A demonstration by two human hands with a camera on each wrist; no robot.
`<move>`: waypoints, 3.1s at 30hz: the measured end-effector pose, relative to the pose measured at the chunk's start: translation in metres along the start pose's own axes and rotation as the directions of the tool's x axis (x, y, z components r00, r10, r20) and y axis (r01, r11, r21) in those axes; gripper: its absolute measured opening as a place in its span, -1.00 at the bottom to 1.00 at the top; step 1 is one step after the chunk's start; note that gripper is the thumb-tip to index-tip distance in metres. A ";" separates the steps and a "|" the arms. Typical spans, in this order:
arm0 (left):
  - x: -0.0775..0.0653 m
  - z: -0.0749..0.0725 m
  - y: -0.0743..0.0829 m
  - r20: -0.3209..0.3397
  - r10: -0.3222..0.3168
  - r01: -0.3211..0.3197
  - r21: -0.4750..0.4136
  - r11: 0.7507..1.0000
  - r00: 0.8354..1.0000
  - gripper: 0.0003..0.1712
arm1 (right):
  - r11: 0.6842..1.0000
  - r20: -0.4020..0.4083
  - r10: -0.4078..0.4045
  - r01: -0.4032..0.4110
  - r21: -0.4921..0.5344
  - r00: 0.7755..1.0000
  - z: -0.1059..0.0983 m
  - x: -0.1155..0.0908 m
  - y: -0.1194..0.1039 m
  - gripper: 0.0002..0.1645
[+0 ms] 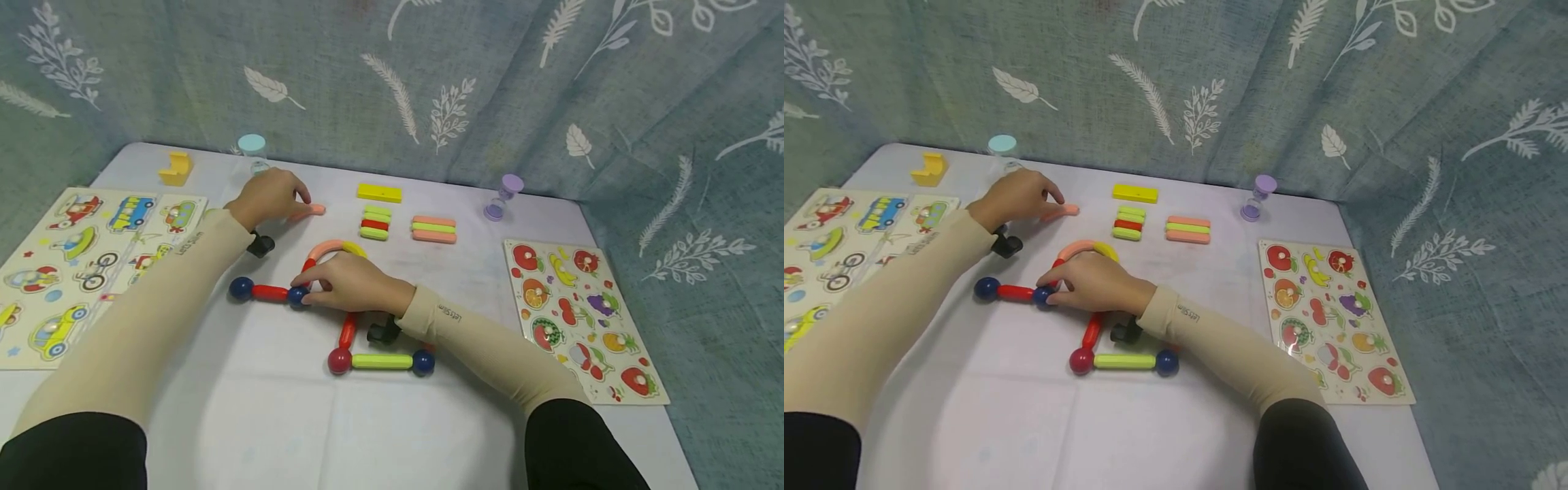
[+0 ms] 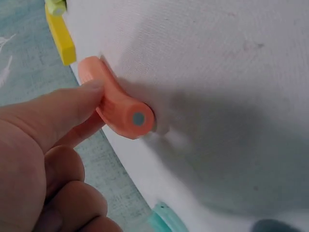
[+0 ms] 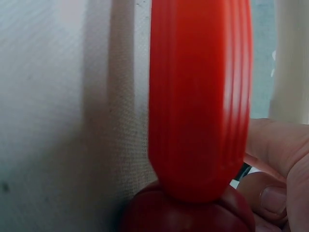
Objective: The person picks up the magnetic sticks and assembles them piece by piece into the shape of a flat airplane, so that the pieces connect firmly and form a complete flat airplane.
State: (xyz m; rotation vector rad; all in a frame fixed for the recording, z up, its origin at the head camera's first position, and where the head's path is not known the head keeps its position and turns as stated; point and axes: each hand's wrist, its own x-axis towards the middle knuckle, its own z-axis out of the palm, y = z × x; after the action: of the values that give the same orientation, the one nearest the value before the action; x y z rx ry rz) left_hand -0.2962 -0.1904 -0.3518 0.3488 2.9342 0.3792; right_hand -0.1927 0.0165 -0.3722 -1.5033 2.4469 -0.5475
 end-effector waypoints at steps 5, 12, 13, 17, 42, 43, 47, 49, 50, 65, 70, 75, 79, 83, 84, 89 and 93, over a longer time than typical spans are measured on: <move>-0.008 0.005 -0.002 0.000 -0.013 0.013 -0.043 0.999 1.000 -0.57 | 1.000 -0.003 0.007 -0.007 0.006 1.000 0.000 0.000 -0.001 -0.59; -0.037 0.008 -0.009 -0.119 0.048 -0.053 -0.041 0.998 0.992 -0.56 | 1.000 -0.015 0.001 0.000 0.021 1.000 0.003 -0.001 0.001 -0.58; -0.043 0.006 -0.011 -0.140 0.053 -0.059 -0.038 0.998 0.989 -0.58 | 1.000 -0.016 0.000 0.000 0.022 1.000 0.003 -0.001 0.001 -0.58; -0.074 -0.004 -0.019 -0.189 0.025 -0.035 -0.052 0.998 0.982 -0.52 | 0.999 -0.022 -0.010 0.011 0.036 1.000 0.004 -0.002 0.002 -0.57; -0.229 0.032 -0.047 -0.225 -0.108 0.094 -0.074 0.993 0.968 -0.70 | 0.996 -0.071 -0.015 0.021 0.087 0.997 0.008 -0.002 0.006 -0.61; -0.230 0.033 -0.046 -0.225 -0.114 0.100 -0.075 0.992 0.968 -0.67 | 0.996 -0.070 -0.014 0.020 0.086 0.997 0.009 -0.002 0.006 -0.61; -0.230 0.035 -0.042 -0.211 -0.172 0.152 -0.110 0.982 0.962 -0.53 | 0.997 -0.079 -0.018 0.024 0.074 0.997 0.009 -0.001 0.007 -0.61; -0.229 0.036 -0.040 -0.192 -0.201 0.178 -0.132 0.975 0.960 -0.48 | 0.997 -0.084 -0.023 0.029 0.069 0.996 0.009 -0.001 0.007 -0.61; -0.229 0.037 -0.039 -0.184 -0.218 0.193 -0.142 0.971 0.958 -0.46 | 0.997 -0.083 -0.024 0.029 0.067 0.996 0.009 -0.001 0.007 -0.61; -0.215 0.042 -0.034 -0.233 -0.156 0.108 -0.207 0.972 0.960 -0.45 | 0.998 -0.072 -0.027 0.031 0.062 0.997 0.007 -0.001 0.004 -0.60; -0.201 0.041 -0.040 -0.241 -0.012 -0.044 -0.224 0.974 0.970 -0.56 | 0.999 -0.060 -0.024 0.027 0.046 0.998 0.006 0.001 0.003 -0.60; -0.195 0.044 -0.052 -0.183 -0.002 -0.053 -0.294 0.954 0.983 -0.58 | 0.999 -0.004 -0.019 0.019 0.026 1.000 0.001 0.004 0.000 -0.59; -0.192 0.048 -0.057 -0.178 -0.001 -0.060 -0.338 0.939 0.984 -0.58 | 1.000 0.049 -0.012 0.011 0.014 0.999 -0.008 0.007 -0.002 -0.60; -0.189 0.049 -0.057 -0.172 -0.005 -0.061 -0.376 0.924 0.985 -0.60 | 0.997 0.087 -0.026 0.020 0.072 0.996 -0.024 0.018 -0.004 -0.58; -0.188 0.049 -0.057 -0.162 -0.014 -0.050 -0.385 0.922 0.987 -0.60 | 0.996 0.083 -0.033 0.026 0.089 0.996 -0.029 0.023 -0.005 -0.58; -0.189 0.051 -0.063 -0.109 -0.043 -0.009 -0.433 0.902 0.993 -0.58 | 0.996 0.066 -0.016 0.010 0.086 0.998 -0.049 0.063 -0.009 -0.58; -0.190 0.055 -0.067 -0.092 -0.055 0.005 -0.473 0.881 0.994 -0.59 | 1.000 0.081 0.026 -0.027 0.011 0.996 -0.047 0.104 -0.005 -0.59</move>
State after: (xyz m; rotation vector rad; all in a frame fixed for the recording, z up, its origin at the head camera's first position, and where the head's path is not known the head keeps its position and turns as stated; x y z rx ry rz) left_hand -0.1171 -0.2887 -0.3979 0.2172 2.8047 1.1097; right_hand -0.2535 -0.0684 -0.3262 -1.4575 2.3941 -0.4858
